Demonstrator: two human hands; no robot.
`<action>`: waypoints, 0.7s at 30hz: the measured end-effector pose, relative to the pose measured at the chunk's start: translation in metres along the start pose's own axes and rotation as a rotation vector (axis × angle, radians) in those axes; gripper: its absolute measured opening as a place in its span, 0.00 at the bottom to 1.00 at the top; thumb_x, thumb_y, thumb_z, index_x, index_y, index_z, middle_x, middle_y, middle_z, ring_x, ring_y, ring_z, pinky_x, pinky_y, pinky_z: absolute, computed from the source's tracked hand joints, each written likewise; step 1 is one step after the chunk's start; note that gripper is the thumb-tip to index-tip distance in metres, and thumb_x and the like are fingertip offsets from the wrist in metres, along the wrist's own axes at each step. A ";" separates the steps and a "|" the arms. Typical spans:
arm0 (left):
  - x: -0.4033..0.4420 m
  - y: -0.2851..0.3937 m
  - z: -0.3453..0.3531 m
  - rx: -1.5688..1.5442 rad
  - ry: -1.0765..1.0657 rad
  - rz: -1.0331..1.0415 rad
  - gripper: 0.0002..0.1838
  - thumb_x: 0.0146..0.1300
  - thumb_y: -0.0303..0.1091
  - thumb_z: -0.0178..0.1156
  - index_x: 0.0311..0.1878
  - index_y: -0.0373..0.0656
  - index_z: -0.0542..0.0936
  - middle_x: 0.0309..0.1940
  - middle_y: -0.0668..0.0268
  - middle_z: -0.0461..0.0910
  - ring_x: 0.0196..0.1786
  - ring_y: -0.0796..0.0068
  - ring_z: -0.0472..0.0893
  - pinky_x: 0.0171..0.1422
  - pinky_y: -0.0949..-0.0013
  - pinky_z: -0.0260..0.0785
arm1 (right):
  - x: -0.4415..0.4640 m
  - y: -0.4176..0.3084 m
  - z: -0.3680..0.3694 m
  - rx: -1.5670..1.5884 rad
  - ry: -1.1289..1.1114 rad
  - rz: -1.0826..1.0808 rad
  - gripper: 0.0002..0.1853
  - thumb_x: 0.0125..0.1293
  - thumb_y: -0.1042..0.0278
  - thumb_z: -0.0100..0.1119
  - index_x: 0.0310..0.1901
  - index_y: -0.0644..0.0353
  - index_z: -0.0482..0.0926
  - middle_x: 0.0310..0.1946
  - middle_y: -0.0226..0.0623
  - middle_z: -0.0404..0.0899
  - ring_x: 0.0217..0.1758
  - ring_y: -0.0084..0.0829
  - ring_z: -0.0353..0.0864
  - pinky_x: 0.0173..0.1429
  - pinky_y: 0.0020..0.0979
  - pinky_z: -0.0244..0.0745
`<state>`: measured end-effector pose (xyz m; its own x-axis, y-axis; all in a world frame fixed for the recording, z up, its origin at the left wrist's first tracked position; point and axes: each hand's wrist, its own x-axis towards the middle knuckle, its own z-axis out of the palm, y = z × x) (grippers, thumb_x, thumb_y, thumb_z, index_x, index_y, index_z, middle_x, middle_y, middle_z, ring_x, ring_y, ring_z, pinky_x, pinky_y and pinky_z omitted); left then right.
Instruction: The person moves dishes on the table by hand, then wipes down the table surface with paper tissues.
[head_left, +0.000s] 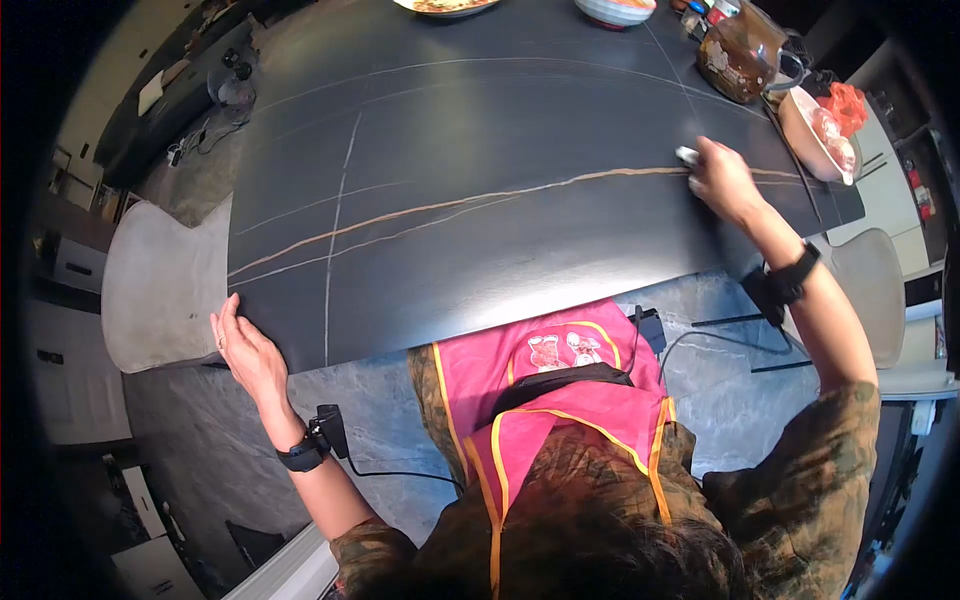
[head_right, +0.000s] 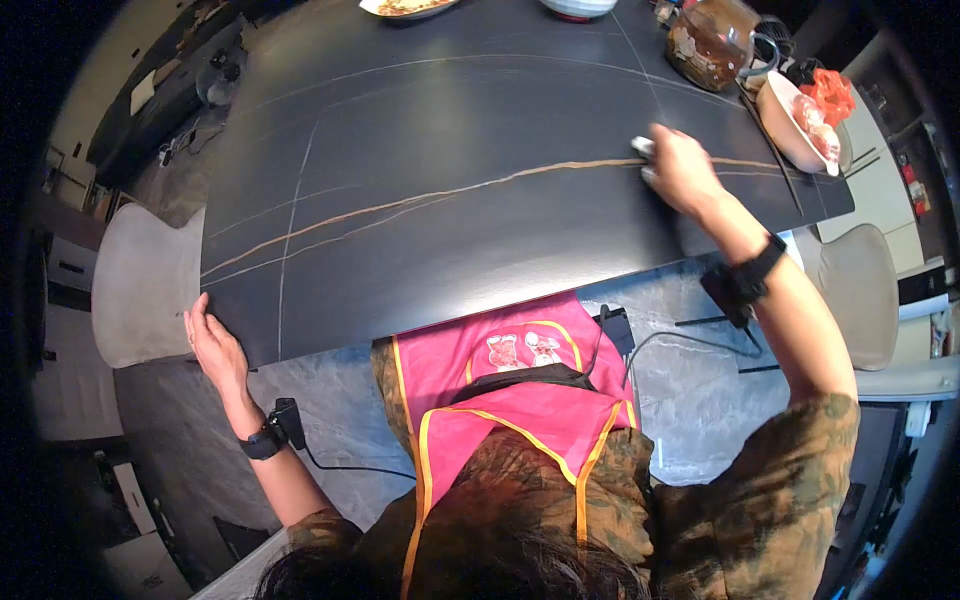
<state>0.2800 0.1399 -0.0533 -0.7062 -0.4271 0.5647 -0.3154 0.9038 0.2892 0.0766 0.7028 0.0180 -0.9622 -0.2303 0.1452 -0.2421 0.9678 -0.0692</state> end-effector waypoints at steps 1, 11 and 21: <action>0.000 0.000 0.000 0.010 0.002 0.007 0.18 0.69 0.27 0.42 0.59 0.41 0.73 0.58 0.56 0.74 0.69 0.50 0.62 0.72 0.55 0.53 | 0.010 -0.021 0.003 0.017 -0.049 -0.046 0.14 0.50 0.76 0.63 0.39 0.64 0.74 0.37 0.51 0.80 0.44 0.50 0.80 0.48 0.44 0.75; 0.001 -0.002 0.002 0.024 0.025 -0.022 0.18 0.70 0.31 0.43 0.59 0.40 0.73 0.60 0.58 0.73 0.68 0.51 0.64 0.71 0.55 0.53 | 0.001 -0.236 0.032 0.427 -0.295 -0.760 0.15 0.49 0.73 0.60 0.42 0.62 0.74 0.37 0.48 0.78 0.46 0.47 0.79 0.49 0.42 0.77; 0.002 0.103 -0.032 -0.269 0.007 0.245 0.16 0.68 0.26 0.50 0.57 0.35 0.74 0.57 0.51 0.74 0.61 0.55 0.73 0.65 0.61 0.64 | -0.001 -0.269 0.037 1.364 -0.656 -0.395 0.05 0.64 0.73 0.57 0.35 0.65 0.77 0.26 0.35 0.79 0.32 0.23 0.78 0.37 0.28 0.74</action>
<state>0.2662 0.2310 0.0026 -0.7356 -0.2001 0.6471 0.0410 0.9405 0.3374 0.1380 0.4387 -0.0005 -0.6094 -0.7916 -0.0448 -0.0592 0.1017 -0.9931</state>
